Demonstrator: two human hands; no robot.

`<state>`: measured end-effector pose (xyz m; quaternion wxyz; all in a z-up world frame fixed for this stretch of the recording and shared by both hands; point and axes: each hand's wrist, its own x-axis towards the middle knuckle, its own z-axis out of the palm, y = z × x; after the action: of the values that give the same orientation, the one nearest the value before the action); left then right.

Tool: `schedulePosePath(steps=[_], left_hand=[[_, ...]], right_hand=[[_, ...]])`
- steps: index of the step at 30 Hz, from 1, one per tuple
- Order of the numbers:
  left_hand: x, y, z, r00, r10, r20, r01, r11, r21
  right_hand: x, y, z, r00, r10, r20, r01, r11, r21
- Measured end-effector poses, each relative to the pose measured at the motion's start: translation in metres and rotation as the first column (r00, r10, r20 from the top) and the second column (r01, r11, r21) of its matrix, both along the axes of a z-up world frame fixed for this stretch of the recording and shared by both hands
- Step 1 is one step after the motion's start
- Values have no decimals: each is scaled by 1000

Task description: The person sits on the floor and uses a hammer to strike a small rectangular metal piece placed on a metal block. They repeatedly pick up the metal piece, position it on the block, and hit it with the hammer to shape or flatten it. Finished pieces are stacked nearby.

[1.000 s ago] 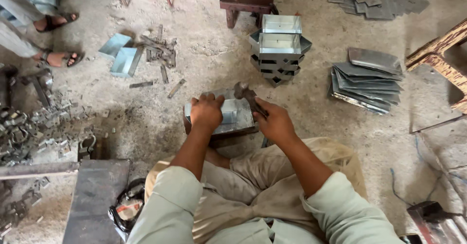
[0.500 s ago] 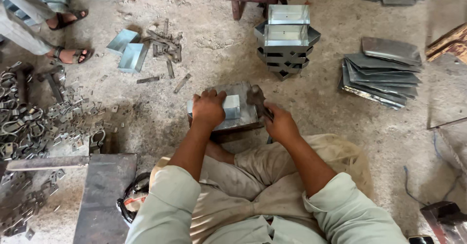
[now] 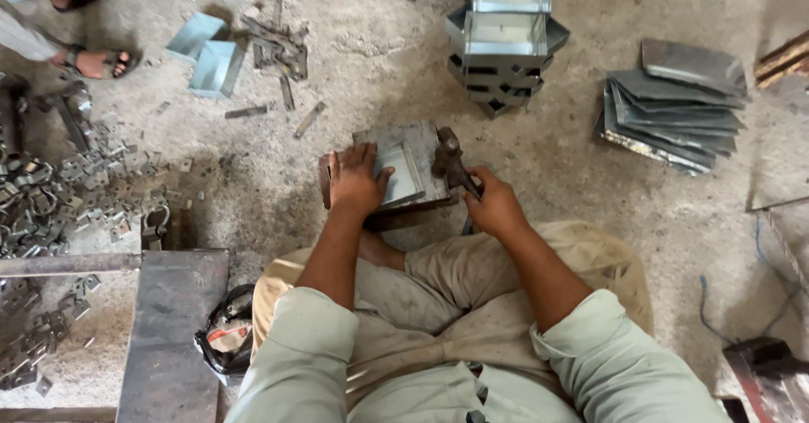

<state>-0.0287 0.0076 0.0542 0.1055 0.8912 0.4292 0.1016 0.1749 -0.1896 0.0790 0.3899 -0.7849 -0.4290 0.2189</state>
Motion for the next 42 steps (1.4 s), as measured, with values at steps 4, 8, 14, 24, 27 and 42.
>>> schedulePosePath(steps=[4, 8, 14, 24, 27, 42], left_hand=[[0, -16, 19, 998, 64, 20, -64, 998, 0], [-1, -35, 67, 978, -39, -203, -1, 981, -193], [-10, -38, 92, 987, -63, -144, 25, 967, -255], [-9, -17, 21, 719, -93, 689, 242, 963, -122], [-6, -18, 15, 710, -95, 698, 239, 964, -113], [-2, -16, 17, 737, -74, 672, 215, 968, -130]], right_hand=[[1, 1, -8, 1000, -11, 27, 10, 999, 38], [1, 0, -2, 1000, -22, 21, 22, 1000, -10], [-8, -10, 23, 998, -56, -24, 55, 998, -43], [-7, -83, 147, 956, -174, 235, -88, 596, 798], [-22, -96, 175, 995, -49, 84, -66, 296, 953], [-71, -51, 116, 955, -9, 297, -148, 853, 501]])
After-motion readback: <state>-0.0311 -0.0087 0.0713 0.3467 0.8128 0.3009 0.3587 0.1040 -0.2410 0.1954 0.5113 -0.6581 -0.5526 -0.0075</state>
